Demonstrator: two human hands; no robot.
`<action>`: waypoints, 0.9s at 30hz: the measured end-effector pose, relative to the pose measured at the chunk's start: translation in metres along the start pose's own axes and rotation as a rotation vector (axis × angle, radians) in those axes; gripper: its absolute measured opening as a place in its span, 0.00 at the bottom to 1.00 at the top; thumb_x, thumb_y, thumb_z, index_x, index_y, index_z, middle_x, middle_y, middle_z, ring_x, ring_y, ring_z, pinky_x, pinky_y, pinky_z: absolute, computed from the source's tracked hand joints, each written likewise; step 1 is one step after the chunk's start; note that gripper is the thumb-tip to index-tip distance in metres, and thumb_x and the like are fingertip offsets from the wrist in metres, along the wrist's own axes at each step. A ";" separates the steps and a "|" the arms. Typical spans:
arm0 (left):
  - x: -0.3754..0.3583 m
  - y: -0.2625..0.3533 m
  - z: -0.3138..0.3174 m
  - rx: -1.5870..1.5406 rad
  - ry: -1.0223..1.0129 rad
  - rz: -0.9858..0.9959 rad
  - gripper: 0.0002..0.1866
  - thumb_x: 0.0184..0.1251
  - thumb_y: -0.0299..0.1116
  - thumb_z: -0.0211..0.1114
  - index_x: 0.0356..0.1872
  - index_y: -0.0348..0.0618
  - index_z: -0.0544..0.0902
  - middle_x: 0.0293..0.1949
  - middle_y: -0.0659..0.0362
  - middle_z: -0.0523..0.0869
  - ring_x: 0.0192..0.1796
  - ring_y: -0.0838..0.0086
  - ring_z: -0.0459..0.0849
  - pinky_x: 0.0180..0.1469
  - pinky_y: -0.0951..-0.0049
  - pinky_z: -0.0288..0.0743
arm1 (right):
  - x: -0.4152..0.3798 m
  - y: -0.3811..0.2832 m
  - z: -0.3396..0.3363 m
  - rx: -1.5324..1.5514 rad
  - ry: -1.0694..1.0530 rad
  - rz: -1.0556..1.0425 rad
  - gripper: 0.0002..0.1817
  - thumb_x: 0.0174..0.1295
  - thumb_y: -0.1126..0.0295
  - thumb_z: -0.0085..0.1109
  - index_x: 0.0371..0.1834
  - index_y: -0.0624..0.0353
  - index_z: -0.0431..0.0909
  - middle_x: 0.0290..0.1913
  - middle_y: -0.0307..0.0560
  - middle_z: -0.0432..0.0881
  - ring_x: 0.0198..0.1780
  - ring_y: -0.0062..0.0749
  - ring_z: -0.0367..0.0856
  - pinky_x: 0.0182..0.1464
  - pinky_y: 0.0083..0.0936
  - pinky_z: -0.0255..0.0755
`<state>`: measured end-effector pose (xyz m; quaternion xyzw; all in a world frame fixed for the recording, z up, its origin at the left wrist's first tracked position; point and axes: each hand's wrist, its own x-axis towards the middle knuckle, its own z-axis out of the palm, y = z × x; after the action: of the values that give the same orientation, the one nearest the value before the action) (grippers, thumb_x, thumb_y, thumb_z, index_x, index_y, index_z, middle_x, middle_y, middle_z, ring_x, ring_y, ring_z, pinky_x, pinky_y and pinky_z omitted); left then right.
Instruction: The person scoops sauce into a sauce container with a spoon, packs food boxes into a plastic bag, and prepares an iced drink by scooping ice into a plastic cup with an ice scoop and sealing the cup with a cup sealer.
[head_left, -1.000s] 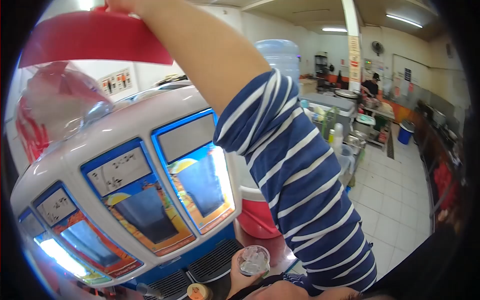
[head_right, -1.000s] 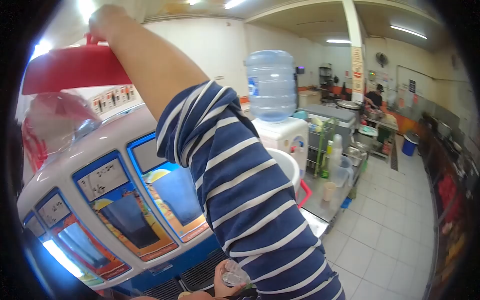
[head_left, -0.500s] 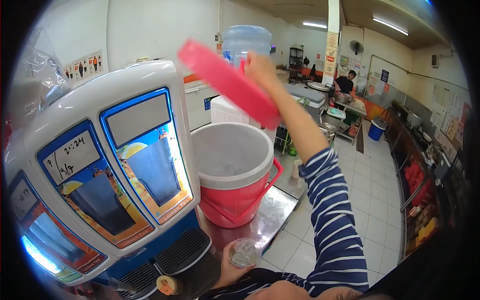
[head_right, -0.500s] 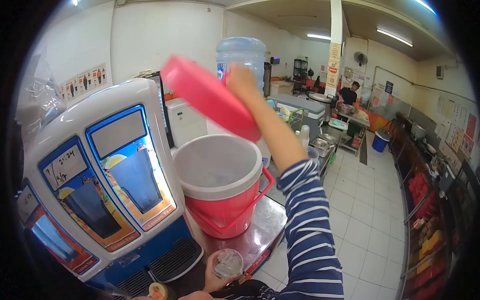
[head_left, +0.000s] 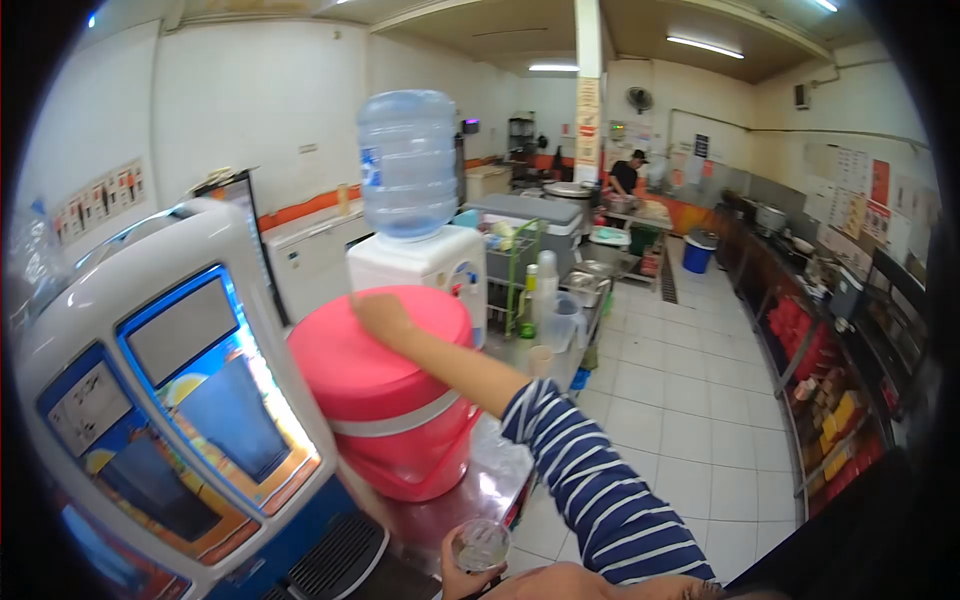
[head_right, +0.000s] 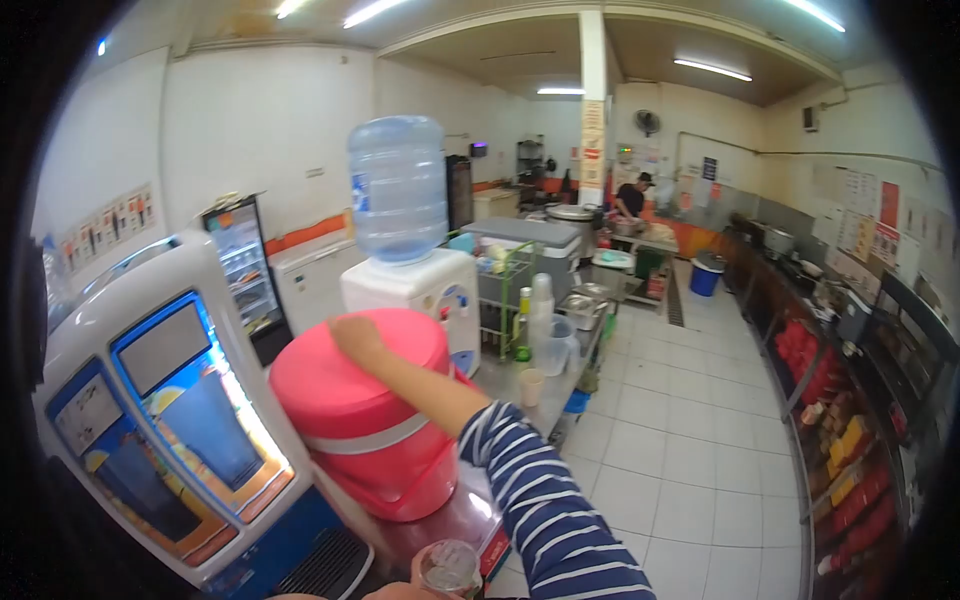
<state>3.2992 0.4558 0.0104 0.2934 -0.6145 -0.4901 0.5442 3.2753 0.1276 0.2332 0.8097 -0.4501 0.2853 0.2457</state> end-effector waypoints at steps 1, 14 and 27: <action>0.006 -0.003 0.007 -0.007 -0.011 0.010 0.47 0.33 0.32 0.79 0.57 0.36 0.60 0.52 0.50 0.71 0.55 0.66 0.71 0.59 0.68 0.63 | -0.005 -0.002 -0.002 -0.001 -0.014 0.008 0.07 0.55 0.68 0.48 0.35 0.57 0.72 0.23 0.50 0.80 0.25 0.43 0.81 0.23 0.36 0.73; 0.031 -0.017 0.029 0.100 -0.032 0.084 0.47 0.33 0.32 0.79 0.58 0.37 0.59 0.52 0.50 0.71 0.55 0.66 0.71 0.59 0.68 0.63 | -0.156 0.025 -0.148 1.246 0.085 0.268 0.33 0.59 0.62 0.54 0.65 0.61 0.53 0.65 0.53 0.59 0.66 0.42 0.58 0.64 0.39 0.55; 0.027 -0.019 0.063 0.172 0.139 0.136 0.48 0.33 0.31 0.79 0.58 0.37 0.58 0.53 0.50 0.70 0.56 0.65 0.71 0.59 0.67 0.63 | -0.202 0.006 -0.175 1.542 0.491 0.119 0.39 0.59 0.56 0.54 0.68 0.62 0.47 0.69 0.53 0.49 0.70 0.40 0.50 0.67 0.35 0.47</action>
<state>3.2293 0.4424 0.0078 0.3297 -0.6336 -0.3760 0.5903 3.1408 0.3585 0.2216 0.6404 -0.1022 0.6973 -0.3053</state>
